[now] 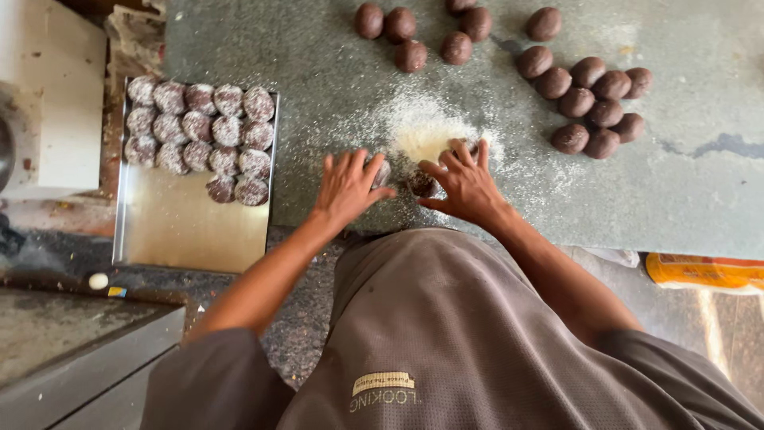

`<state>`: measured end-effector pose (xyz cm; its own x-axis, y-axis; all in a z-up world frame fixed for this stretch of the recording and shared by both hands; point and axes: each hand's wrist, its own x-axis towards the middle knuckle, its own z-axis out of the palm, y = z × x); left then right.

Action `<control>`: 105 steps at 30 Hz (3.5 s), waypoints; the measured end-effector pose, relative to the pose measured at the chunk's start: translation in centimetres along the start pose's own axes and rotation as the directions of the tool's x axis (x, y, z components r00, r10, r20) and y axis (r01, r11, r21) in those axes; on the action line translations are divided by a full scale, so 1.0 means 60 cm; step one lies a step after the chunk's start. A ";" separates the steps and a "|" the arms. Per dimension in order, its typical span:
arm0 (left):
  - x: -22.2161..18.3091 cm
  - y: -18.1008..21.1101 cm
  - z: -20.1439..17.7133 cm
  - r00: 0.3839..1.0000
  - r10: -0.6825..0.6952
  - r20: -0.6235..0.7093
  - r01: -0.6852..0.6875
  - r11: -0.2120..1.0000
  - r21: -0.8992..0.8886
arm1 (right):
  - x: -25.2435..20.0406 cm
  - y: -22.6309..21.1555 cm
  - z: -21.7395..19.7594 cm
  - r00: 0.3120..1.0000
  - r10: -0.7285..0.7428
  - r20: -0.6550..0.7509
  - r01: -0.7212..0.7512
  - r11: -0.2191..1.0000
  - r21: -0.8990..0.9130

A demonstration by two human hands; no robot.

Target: The person rolls chocolate balls in a white powder on a stone surface and arranges them into a metal tray by hand.

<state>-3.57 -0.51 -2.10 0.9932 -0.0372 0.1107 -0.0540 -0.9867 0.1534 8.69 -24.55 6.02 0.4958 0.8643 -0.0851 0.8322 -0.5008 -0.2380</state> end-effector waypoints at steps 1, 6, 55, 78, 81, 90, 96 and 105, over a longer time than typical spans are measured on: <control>0.009 0.000 0.006 0.999 0.037 0.001 -0.037 0.999 -0.018 | 0.008 -0.003 -0.006 1.000 -0.009 0.021 0.010 1.000 -0.029; 0.019 -0.016 0.007 0.988 0.126 -0.087 -0.119 0.989 0.083 | 0.030 0.011 -0.035 0.993 0.025 0.114 -0.030 0.999 0.044; -0.305 -0.281 -0.089 -0.305 -0.920 0.247 -0.349 -0.134 -0.927 | 0.290 -0.299 -0.062 0.835 -0.467 0.291 0.250 0.793 0.556; -0.242 -0.138 -0.093 -0.014 -0.980 0.196 0.309 -0.191 -0.932 | 0.190 -0.057 -0.091 0.983 -0.041 -0.177 0.137 0.806 0.575; -0.254 -0.137 -0.116 -0.027 -0.898 0.439 0.313 -0.424 -0.850 | 0.111 0.061 -0.094 0.956 0.256 -0.141 -0.092 0.720 0.688; -0.175 -0.123 -0.177 0.231 -0.923 -0.307 0.659 0.381 -0.648 | -0.066 0.275 -0.087 0.686 0.509 -0.520 -0.428 0.860 0.277; 0.082 -0.067 -0.152 0.814 -0.545 -0.203 0.281 0.675 -0.682 | -0.071 0.303 0.016 0.590 0.538 -0.602 -0.653 0.756 0.035; 0.351 0.014 -0.059 0.972 -0.028 -0.232 0.006 0.995 -0.095 | -0.148 0.245 0.015 0.640 0.612 -0.466 -0.577 0.782 0.235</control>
<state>16.97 -1.55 3.82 0.9433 0.0286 0.3307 -0.0573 -0.9673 0.2471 16.28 -39.54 2.40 0.9417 0.2245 0.2506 0.3066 -0.8794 -0.3643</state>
